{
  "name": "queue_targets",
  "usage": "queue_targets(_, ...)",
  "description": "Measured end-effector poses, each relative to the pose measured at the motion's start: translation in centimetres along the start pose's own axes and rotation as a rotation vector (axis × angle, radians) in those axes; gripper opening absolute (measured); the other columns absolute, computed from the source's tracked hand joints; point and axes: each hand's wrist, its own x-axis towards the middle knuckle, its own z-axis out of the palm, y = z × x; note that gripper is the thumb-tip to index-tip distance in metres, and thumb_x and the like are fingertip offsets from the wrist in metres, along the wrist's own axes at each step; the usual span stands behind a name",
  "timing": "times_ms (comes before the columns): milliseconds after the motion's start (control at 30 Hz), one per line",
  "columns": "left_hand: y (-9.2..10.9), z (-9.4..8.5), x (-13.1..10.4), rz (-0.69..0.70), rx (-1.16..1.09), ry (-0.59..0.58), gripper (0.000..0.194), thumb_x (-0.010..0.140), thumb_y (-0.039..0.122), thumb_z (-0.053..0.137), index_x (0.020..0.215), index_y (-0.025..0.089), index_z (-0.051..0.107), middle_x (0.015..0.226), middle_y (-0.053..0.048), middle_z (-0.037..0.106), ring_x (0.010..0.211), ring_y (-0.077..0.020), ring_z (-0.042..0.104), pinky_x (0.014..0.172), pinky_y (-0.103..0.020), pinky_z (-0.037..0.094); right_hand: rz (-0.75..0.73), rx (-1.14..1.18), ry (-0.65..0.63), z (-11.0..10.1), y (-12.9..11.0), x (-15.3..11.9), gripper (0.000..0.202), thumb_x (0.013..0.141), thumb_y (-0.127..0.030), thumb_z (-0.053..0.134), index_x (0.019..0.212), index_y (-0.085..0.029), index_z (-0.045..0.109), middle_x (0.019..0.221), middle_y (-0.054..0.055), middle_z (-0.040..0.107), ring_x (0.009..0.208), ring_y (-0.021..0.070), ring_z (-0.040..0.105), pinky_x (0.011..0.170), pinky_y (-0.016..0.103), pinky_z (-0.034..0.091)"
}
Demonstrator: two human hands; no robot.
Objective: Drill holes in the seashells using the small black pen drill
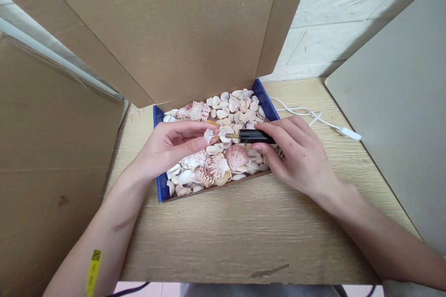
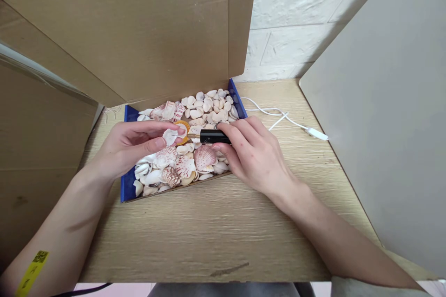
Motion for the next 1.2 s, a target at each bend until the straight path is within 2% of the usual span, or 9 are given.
queue_targets(200, 0.22, 0.01, -0.03, -0.009, 0.028, -0.010, 0.024, 0.078, 0.028, 0.072, 0.101, 0.020, 0.074, 0.107, -0.006, 0.074, 0.097, -0.0203, 0.069, 0.083, -0.028, 0.055, -0.007, -0.017, 0.030, 0.09, 0.00, -0.01, 0.029, 0.087, -0.027, 0.059, 0.114, -0.017, 0.053, 0.093, 0.008, 0.066, 0.083, 0.0208, 0.057, 0.074, 0.036, 0.051)
queue_targets(400, 0.21, 0.01, 0.07, 0.017, -0.007, -0.067, 0.022, 0.080, 0.024, 0.071, 0.101, 0.021, 0.075, 0.105, -0.006, 0.075, 0.093, -0.0171, 0.070, 0.078, -0.023, 0.054, -0.019, -0.004, 0.041, 0.05, 0.05, -0.07, 0.030, 0.087, -0.025, 0.060, 0.115, -0.018, 0.052, 0.094, 0.007, 0.066, 0.082, 0.0202, 0.057, 0.075, 0.035, 0.050)
queue_targets(700, 0.23, -0.01, 0.00, 0.019, 0.034, -0.058, 0.021, 0.080, 0.024, 0.070, 0.100, 0.023, 0.075, 0.099, -0.003, 0.076, 0.088, -0.0165, 0.071, 0.074, -0.022, 0.056, -0.027, 0.000, 0.048, 0.11, 0.11, -0.12, 0.032, 0.086, -0.024, 0.061, 0.116, -0.018, 0.053, 0.095, 0.007, 0.067, 0.083, 0.0204, 0.057, 0.075, 0.036, 0.051)
queue_targets(800, 0.42, 0.13, 0.03, 0.000, 0.038, -0.052, 0.019, 0.078, 0.024, 0.071, 0.096, 0.024, 0.077, 0.094, -0.003, 0.077, 0.083, -0.0173, 0.071, 0.072, -0.024, 0.057, -0.037, -0.040, 0.096, -0.01, 0.03, -0.07, 0.036, 0.085, -0.024, 0.062, 0.119, -0.021, 0.051, 0.098, 0.007, 0.068, 0.087, 0.0217, 0.059, 0.078, 0.039, 0.051)
queue_targets(967, 0.65, 0.02, 0.01, -0.030, 0.056, -0.138, 0.021, 0.075, 0.023, 0.073, 0.096, 0.028, 0.077, 0.092, -0.003, 0.077, 0.075, -0.0155, 0.071, 0.068, -0.023, 0.056, -0.061, -0.091, 0.236, -0.33, -0.15, 0.02, 0.042, 0.082, -0.019, 0.065, 0.121, -0.027, 0.052, 0.098, 0.006, 0.068, 0.096, 0.0240, 0.061, 0.082, 0.040, 0.052)
queue_targets(1100, 0.46, -0.33, 0.02, 0.030, 0.091, -0.173, 0.025, 0.074, 0.022, 0.074, 0.097, 0.031, 0.076, 0.097, -0.003, 0.077, 0.083, -0.0194, 0.072, 0.073, -0.026, 0.057, -0.040, -0.018, 0.165, -0.29, -0.14, -0.08, 0.036, 0.086, -0.025, 0.059, 0.121, -0.024, 0.050, 0.096, 0.006, 0.069, 0.086, 0.0217, 0.064, 0.074, 0.037, 0.052)
queue_targets(1200, 0.24, -0.54, 0.12, 0.042, 0.114, -0.161, 0.027, 0.073, 0.022, 0.075, 0.097, 0.031, 0.076, 0.103, -0.003, 0.075, 0.091, -0.0209, 0.072, 0.081, -0.029, 0.056, -0.007, 0.033, 0.105, -0.21, -0.17, -0.23, 0.026, 0.088, -0.030, 0.056, 0.111, -0.019, 0.054, 0.096, 0.008, 0.068, 0.083, 0.0197, 0.064, 0.068, 0.031, 0.051)
